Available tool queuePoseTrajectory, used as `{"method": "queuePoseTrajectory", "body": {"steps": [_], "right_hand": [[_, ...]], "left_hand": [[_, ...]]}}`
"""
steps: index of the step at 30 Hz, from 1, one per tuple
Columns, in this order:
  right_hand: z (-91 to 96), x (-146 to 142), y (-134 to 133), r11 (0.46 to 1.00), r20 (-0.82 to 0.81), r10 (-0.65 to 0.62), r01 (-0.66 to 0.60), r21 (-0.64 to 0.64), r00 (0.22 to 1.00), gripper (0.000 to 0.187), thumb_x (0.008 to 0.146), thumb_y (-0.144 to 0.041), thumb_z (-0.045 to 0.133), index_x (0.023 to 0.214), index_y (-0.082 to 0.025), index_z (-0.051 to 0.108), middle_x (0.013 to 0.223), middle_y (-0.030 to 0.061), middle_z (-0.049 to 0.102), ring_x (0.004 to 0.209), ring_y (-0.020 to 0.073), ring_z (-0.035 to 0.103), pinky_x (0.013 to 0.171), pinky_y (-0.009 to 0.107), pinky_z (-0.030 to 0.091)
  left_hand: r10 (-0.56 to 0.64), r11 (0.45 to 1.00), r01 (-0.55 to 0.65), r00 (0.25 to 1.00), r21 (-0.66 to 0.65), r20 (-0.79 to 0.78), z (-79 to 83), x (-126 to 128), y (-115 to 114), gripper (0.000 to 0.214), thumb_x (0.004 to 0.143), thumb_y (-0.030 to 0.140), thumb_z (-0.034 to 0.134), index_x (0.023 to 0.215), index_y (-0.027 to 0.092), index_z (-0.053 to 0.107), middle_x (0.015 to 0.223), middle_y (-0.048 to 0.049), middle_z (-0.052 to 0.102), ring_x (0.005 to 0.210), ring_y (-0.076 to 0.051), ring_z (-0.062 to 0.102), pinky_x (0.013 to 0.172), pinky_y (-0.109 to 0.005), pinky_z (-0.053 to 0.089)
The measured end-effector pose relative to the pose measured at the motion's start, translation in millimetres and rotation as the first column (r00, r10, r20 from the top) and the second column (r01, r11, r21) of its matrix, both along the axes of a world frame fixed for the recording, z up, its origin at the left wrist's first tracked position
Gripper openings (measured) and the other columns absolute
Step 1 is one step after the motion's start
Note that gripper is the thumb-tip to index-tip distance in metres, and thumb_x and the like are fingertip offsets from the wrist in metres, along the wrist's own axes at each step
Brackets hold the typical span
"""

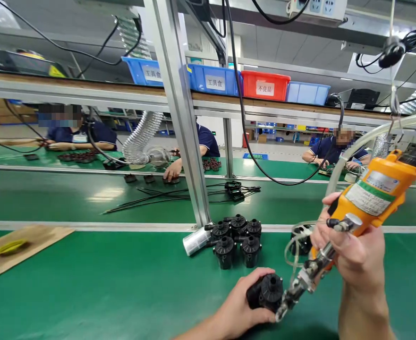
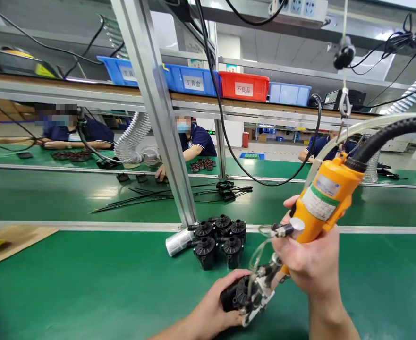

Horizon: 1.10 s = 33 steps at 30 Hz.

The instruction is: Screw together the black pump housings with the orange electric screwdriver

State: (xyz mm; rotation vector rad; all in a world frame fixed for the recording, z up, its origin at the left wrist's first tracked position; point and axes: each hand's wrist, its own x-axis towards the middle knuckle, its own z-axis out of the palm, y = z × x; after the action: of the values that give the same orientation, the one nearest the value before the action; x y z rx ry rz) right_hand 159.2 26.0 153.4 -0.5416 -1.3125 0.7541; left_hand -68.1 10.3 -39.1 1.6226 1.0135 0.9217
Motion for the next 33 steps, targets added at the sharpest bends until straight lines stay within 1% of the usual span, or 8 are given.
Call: {"method": "queuePoseTrajectory", "body": {"steps": [3,6,13,18,22,26,30,33], "right_hand": [[-2.7,-31.5,-1.2,0.988,-0.122,0.133,-0.141,-0.06,0.984,0.049,0.076,-0.029,0.088,0.116,-0.026,0.06,0.076,-0.0046,0.057,0.052,0.011,0.05,0.048,0.026,0.048],[-4.2,-53.1,0.2,0.981,-0.156,0.161,-0.175,-0.081,0.975,0.054,0.071,-0.028,0.089,0.115,-0.026,0.058,0.073,-0.0064,0.055,0.05,0.0105,0.049,0.047,0.026,0.047],[0.7,-48.8,-1.9,0.979,-0.125,0.177,-0.188,-0.08,0.976,0.053,0.068,-0.028,0.092,0.111,-0.025,0.061,0.072,-0.0067,0.057,0.05,0.0093,0.049,0.047,0.023,0.048],[4.0,-62.5,-3.8,0.992,-0.07,0.112,-0.116,-0.054,0.991,0.043,0.067,-0.027,0.09,0.1,-0.024,0.062,0.066,-0.0074,0.056,0.048,0.0094,0.05,0.044,0.021,0.047],[-2.2,-82.6,-3.2,0.977,0.016,0.179,-0.176,-0.118,0.984,0.046,0.066,-0.03,0.09,0.097,-0.023,0.057,0.058,-0.0093,0.05,0.046,0.0096,0.047,0.043,0.021,0.044],[-8.3,-87.7,-4.5,0.969,0.018,0.206,-0.201,-0.144,0.978,0.048,0.066,-0.03,0.091,0.099,-0.023,0.056,0.059,-0.0095,0.049,0.047,0.0093,0.045,0.044,0.021,0.043],[-10.1,-89.8,-7.5,0.961,0.004,0.235,-0.232,-0.151,0.972,0.047,0.063,-0.028,0.091,0.093,-0.023,0.056,0.061,-0.0088,0.049,0.049,0.0087,0.044,0.044,0.02,0.041],[-8.1,-90.3,-5.9,0.955,-0.008,0.246,-0.244,-0.168,0.969,0.045,0.064,-0.029,0.091,0.091,-0.023,0.056,0.059,-0.0098,0.046,0.047,0.0072,0.039,0.042,0.019,0.037]], "left_hand": [[-0.024,1.0,0.024,1.0,0.011,-0.009,4.5,2.9,-0.4,0.077,0.067,0.049,0.098,0.133,0.022,0.068,0.107,-0.0048,0.078,0.1,-0.031,0.069,0.096,-0.039,0.056],[-0.04,0.999,0.04,0.999,0.01,-0.037,9.0,0.7,-0.9,0.08,0.068,0.054,0.096,0.137,0.025,0.068,0.106,-0.0043,0.079,0.105,-0.034,0.069,0.104,-0.043,0.054],[-0.035,0.999,0.035,0.999,0.003,-0.008,14.3,0.7,-1.8,0.083,0.069,0.052,0.096,0.141,0.024,0.068,0.117,-0.0066,0.079,0.116,-0.038,0.067,0.111,-0.046,0.051],[-0.076,0.996,0.074,0.996,0.047,0.04,28.1,3.3,-2.9,0.082,0.071,0.042,0.096,0.146,0.026,0.067,0.14,-0.0067,0.073,0.126,-0.04,0.064,0.115,-0.047,0.048],[-0.051,0.996,0.054,0.998,0.065,-0.036,33.8,4.2,-1.6,0.068,0.068,0.036,0.097,0.133,0.025,0.077,0.13,-0.0077,0.079,0.133,-0.043,0.06,0.123,-0.052,0.041],[-0.057,0.994,0.061,0.997,0.092,-0.05,23.3,2.9,-1.7,0.065,0.071,0.037,0.096,0.131,0.023,0.078,0.124,-0.0084,0.081,0.135,-0.043,0.06,0.125,-0.054,0.039],[-0.07,0.996,0.074,0.995,0.055,-0.073,6.9,-0.2,-4.9,0.045,0.081,0.038,0.089,0.122,0.022,0.082,0.113,-0.0067,0.083,0.122,-0.038,0.068,0.121,-0.052,0.045],[-0.038,0.997,0.045,0.993,0.064,-0.109,0.0,-1.2,-6.1,0.044,0.079,0.038,0.09,0.119,0.022,0.082,0.112,-0.0058,0.083,0.115,-0.036,0.072,0.117,-0.05,0.05]]}}
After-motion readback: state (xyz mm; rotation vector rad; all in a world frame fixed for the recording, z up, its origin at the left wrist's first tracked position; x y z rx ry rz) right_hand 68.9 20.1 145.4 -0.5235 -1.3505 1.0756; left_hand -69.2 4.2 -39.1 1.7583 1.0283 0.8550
